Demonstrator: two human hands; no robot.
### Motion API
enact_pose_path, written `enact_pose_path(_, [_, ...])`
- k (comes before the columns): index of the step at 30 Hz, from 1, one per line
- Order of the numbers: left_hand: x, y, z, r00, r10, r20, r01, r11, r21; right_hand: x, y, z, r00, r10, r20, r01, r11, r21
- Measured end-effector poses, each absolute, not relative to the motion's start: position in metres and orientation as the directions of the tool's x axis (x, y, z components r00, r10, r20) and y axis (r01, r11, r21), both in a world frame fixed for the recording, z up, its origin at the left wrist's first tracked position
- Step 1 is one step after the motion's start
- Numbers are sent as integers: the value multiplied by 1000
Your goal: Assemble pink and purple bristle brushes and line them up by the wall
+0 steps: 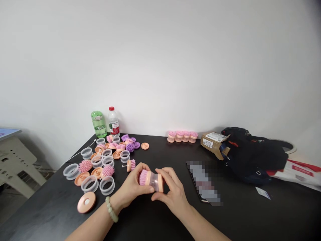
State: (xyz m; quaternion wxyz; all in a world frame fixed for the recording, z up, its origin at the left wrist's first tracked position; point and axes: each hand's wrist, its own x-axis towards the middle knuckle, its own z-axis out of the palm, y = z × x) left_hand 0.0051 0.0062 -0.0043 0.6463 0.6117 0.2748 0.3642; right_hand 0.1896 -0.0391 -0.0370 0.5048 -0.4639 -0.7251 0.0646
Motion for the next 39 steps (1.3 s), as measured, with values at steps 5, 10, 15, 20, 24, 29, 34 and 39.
enact_pose_path(5, [13,-1,-6,582,812,46,-316,174,932,192,-45,-32,-103,687,719,592,624,-510])
enact_pose_path(10, [10,3,-6,599,801,7,-347,252,904,193,-47,-23,-121,712,691,590,612,-527])
enact_pose_path(15, [8,4,-5,616,787,-8,-410,330,850,192,-47,-20,-63,641,765,584,645,-492])
enact_pose_path(20, [8,4,-3,594,804,17,-432,302,850,190,-46,-22,-73,623,779,602,650,-463])
enact_pose_path(24, [8,3,-3,597,802,7,-394,285,874,190,-45,-22,-76,591,803,610,665,-431])
enact_pose_path(29, [6,2,-4,596,803,2,-349,256,901,190,-45,-21,-96,562,822,601,691,-402])
enact_pose_path(34, [5,5,-4,590,808,2,-323,233,917,190,-44,-20,-110,561,821,585,704,-403])
enact_pose_path(39, [5,7,-8,614,787,-61,-292,298,909,191,-44,-17,-162,552,818,546,740,-391])
